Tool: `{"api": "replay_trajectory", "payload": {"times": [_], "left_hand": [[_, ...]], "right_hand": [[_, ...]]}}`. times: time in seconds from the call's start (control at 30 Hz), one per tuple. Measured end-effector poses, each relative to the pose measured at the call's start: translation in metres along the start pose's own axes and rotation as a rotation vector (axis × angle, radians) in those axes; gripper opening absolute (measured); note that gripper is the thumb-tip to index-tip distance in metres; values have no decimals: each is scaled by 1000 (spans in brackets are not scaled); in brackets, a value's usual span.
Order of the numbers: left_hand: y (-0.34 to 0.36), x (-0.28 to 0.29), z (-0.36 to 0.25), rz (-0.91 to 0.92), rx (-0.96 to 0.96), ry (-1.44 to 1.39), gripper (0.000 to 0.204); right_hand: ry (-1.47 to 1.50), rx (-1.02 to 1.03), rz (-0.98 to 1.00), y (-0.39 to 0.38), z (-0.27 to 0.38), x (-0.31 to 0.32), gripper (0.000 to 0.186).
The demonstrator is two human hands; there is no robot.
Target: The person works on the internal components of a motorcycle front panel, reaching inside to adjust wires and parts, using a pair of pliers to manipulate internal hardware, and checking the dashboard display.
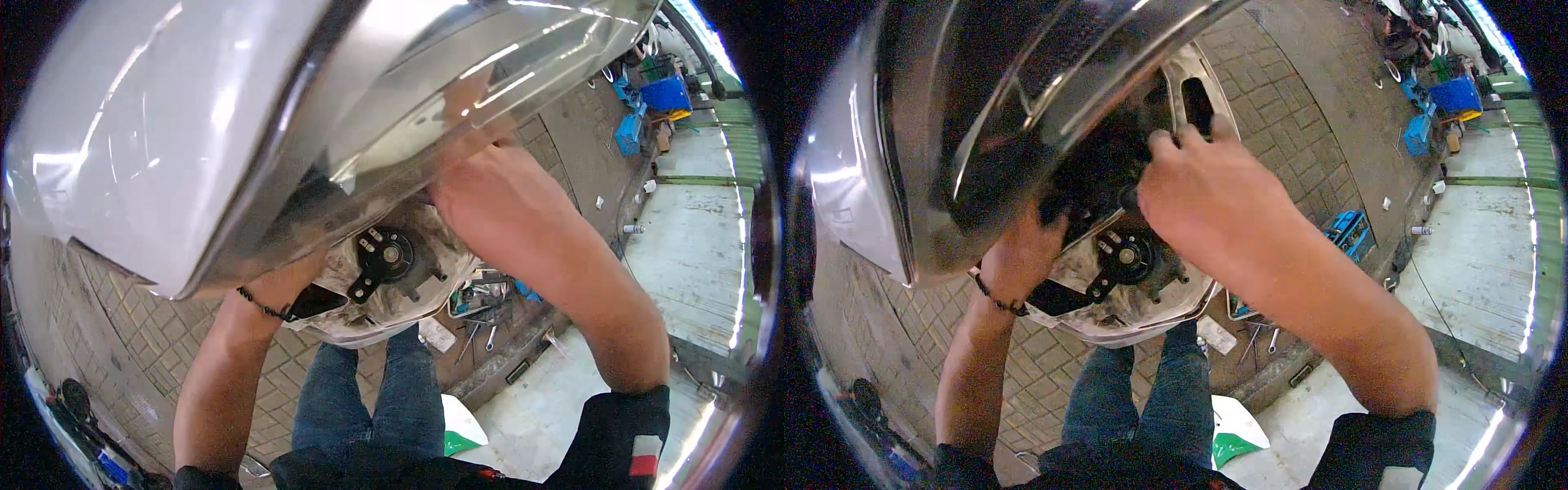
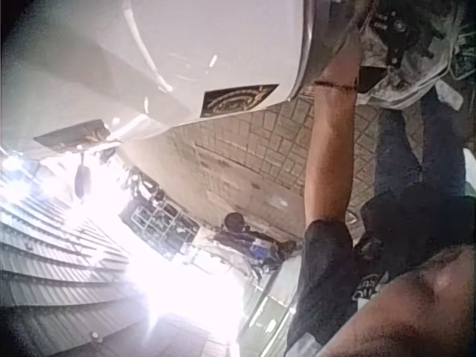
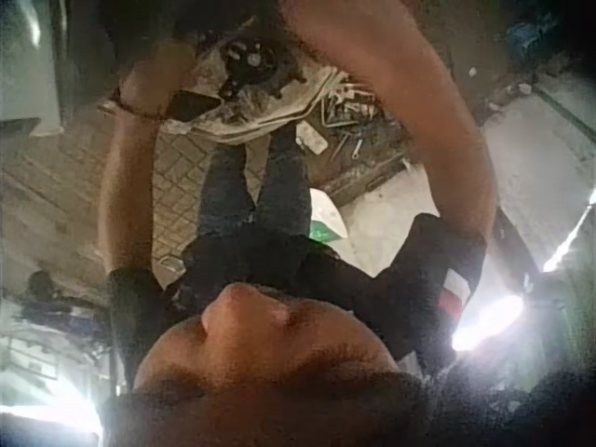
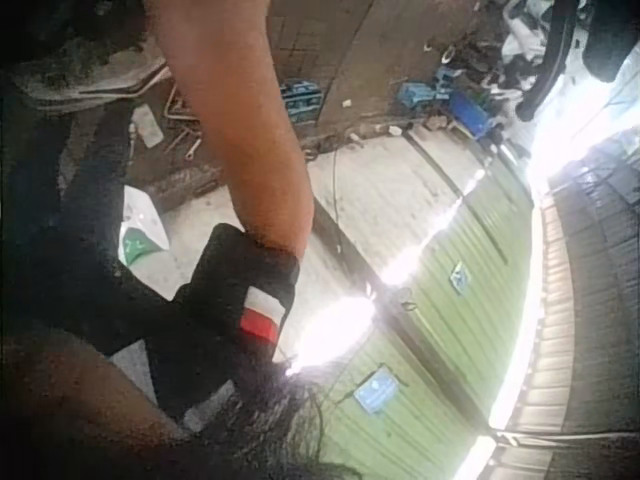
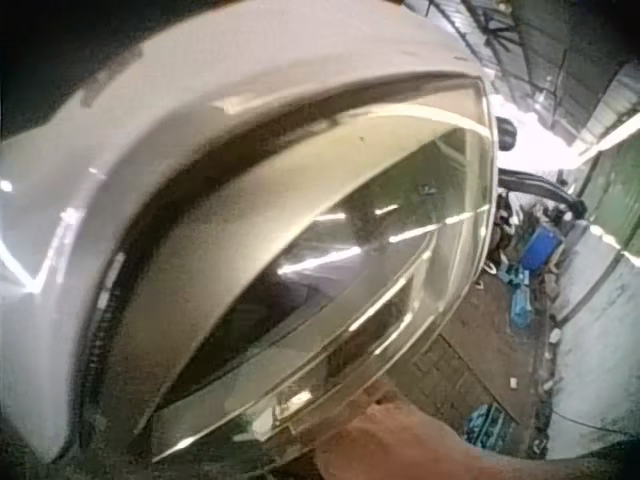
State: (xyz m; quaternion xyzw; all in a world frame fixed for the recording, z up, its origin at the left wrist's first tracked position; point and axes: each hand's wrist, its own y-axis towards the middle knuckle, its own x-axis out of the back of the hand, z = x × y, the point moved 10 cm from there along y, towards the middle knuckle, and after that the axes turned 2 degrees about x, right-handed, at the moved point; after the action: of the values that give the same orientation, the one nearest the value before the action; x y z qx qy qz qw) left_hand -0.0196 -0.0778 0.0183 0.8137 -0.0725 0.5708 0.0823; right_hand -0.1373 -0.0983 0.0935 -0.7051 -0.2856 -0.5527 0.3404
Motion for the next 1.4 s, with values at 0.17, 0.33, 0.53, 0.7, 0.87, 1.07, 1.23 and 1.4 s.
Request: {"api": "replay_trajectory", "payload": {"times": [0.17,0.33,0.53,0.7,0.87,1.07,1.23,1.4], "left_hand": [[-3,9,-8,-75,-69,57,35],[-2,10,-15,-104,-101,172,31],[9,6,1,9,141,-1,32],[8,8,1,7,102,6,37],[10,9,1,92,152,-60,41],[10,6,15,165,184,-317,45],[10,7,22,196,340,-449,50],[10,-1,20,244,385,-460,46]], "right_hand": [[192,-91,83,-29,-13,-10,13],[226,-91,-53,-48,-19,-11,14],[227,-120,-23,-58,-24,-19,18],[227,-101,-57,-57,-22,-16,17],[202,-124,-86,-46,-14,-17,15],[71,-90,-162,-23,5,-5,14],[-43,-112,-226,-18,8,3,15],[-72,7,-370,-9,8,0,14]]}}
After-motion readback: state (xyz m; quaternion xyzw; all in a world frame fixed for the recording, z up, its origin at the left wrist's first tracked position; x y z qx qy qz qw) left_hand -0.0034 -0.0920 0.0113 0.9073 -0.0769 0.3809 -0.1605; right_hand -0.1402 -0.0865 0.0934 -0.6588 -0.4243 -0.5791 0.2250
